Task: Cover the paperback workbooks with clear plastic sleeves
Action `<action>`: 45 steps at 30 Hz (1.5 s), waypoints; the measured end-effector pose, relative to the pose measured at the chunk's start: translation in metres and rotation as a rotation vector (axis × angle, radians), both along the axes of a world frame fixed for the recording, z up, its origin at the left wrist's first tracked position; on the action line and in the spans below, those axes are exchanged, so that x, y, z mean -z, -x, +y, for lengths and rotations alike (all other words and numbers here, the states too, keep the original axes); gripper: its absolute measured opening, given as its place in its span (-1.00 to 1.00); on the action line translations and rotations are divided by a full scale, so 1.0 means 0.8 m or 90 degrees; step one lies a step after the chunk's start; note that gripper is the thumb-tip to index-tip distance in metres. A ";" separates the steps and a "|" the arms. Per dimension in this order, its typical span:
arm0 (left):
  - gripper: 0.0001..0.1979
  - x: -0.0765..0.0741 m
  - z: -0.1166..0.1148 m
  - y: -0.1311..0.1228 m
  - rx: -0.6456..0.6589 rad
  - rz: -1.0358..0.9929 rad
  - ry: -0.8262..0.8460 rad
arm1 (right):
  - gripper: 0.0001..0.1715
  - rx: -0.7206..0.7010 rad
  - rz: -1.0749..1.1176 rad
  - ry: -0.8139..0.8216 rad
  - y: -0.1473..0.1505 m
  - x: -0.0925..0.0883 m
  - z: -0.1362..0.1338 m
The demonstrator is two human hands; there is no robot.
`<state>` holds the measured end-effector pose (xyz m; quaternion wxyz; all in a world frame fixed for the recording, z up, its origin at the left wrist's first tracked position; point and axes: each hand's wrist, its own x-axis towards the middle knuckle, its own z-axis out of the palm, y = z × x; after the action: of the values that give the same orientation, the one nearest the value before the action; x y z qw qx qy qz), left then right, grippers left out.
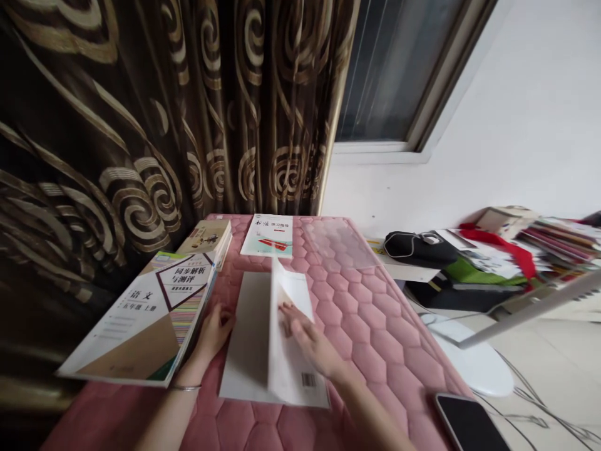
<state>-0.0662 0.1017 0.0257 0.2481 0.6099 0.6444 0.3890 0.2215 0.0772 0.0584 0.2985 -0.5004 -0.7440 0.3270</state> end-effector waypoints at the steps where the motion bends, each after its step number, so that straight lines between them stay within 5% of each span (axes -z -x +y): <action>1: -0.89 0.000 0.000 0.002 0.000 -0.010 0.002 | -0.44 -0.033 -0.049 -0.006 0.016 0.004 -0.002; 7: -0.71 -0.004 -0.001 0.008 0.024 -0.058 -0.003 | -0.28 -0.100 -0.329 -0.066 0.063 0.021 -0.018; 13: -0.76 0.008 -0.004 -0.009 0.007 0.200 -0.083 | -0.33 -0.183 -0.334 -0.121 0.095 0.021 -0.015; 20: -0.69 0.017 -0.007 -0.023 -0.024 0.348 -0.094 | -0.34 -0.242 -0.348 -0.140 0.145 0.015 0.076; 25: -0.69 0.011 -0.007 -0.023 -0.007 0.350 -0.043 | -0.34 -0.179 -0.386 -0.119 0.167 0.009 0.153; 30: -0.72 0.007 -0.007 -0.024 -0.008 0.352 -0.014 | -0.25 -0.119 -0.393 -0.099 0.186 0.010 0.165; 33: -0.73 0.005 -0.007 -0.024 -0.014 0.373 -0.014 | -0.20 -0.097 -0.406 -0.092 0.170 0.017 0.154; 41: -0.74 -0.006 -0.008 -0.025 0.009 0.430 -0.003 | -0.17 0.140 -0.493 -0.009 0.044 0.015 0.142; 45: -0.76 -0.007 -0.007 -0.025 0.008 0.436 -0.012 | -0.14 0.150 -0.508 -0.005 0.061 0.009 0.122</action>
<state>-0.0463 0.0957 0.0310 0.0137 0.7113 0.6829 0.1659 0.1723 0.1747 0.0516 0.0236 -0.6684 -0.7403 0.0681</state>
